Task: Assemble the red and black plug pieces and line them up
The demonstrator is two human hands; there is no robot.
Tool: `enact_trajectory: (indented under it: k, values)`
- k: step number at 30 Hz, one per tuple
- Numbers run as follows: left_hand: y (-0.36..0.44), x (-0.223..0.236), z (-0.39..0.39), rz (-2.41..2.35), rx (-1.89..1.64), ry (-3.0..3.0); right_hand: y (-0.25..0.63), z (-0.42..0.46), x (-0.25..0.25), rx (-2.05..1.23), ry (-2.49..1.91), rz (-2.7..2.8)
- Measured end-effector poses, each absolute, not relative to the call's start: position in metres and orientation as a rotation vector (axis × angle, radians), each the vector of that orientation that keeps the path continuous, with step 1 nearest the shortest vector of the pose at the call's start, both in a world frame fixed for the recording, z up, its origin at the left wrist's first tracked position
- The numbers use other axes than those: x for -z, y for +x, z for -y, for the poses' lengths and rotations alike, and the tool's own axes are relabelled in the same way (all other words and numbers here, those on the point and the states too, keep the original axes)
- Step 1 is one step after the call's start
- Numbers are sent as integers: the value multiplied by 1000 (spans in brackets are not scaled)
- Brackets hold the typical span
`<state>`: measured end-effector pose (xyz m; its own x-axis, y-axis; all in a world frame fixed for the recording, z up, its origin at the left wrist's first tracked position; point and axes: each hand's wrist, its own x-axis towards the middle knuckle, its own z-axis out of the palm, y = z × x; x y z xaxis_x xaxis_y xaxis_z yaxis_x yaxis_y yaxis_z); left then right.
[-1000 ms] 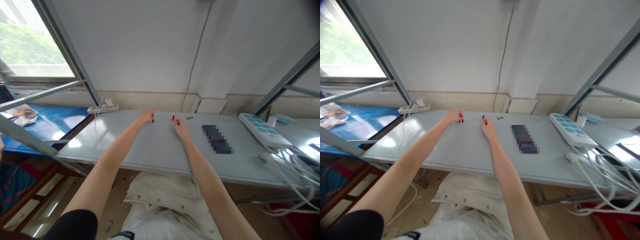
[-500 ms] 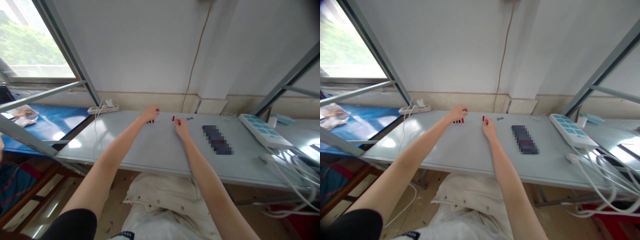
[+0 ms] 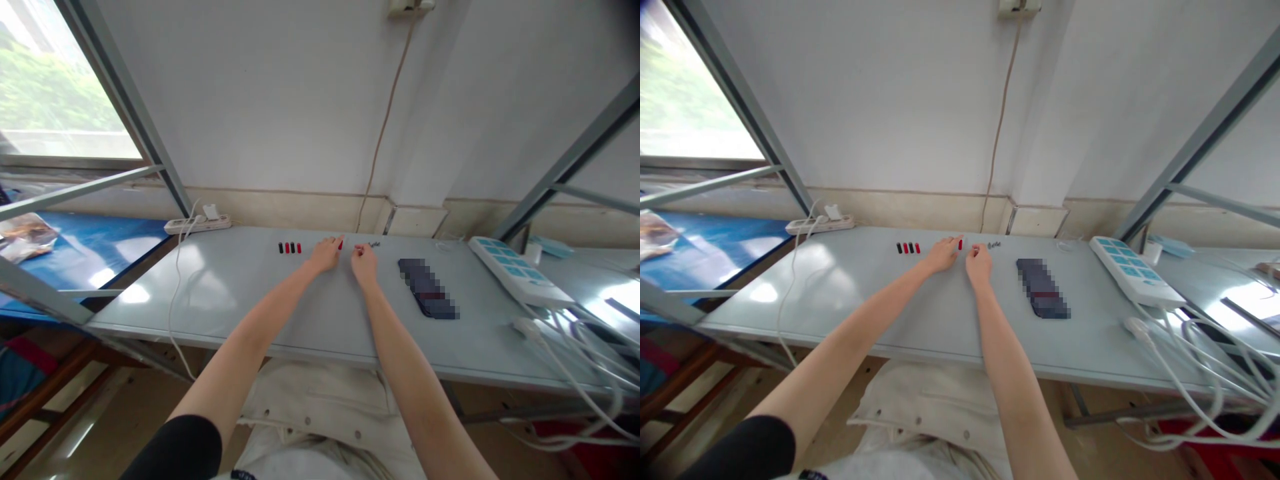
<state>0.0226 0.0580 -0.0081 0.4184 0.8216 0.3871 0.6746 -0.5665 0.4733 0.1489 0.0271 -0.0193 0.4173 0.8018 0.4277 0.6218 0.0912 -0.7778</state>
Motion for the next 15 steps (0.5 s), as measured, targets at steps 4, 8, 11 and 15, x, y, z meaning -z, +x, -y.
enact_trajectory:
  k: [4, 8, 11, 15]
  values:
    - [33, 12, -59, -1452, -801, 2543, 148, -26, 18, -193, -1651, 1317]
    - [38, 8, -62, -1546, -812, 2537, 145, -20, 15, -39, -1773, 1492]
    - [36, 6, -62, -1597, -912, 2393, 142, -15, 15, 58, -1890, 1627]
    - [26, 7, -55, -1529, -1137, 2162, 138, -13, 20, 41, -1936, 1758]
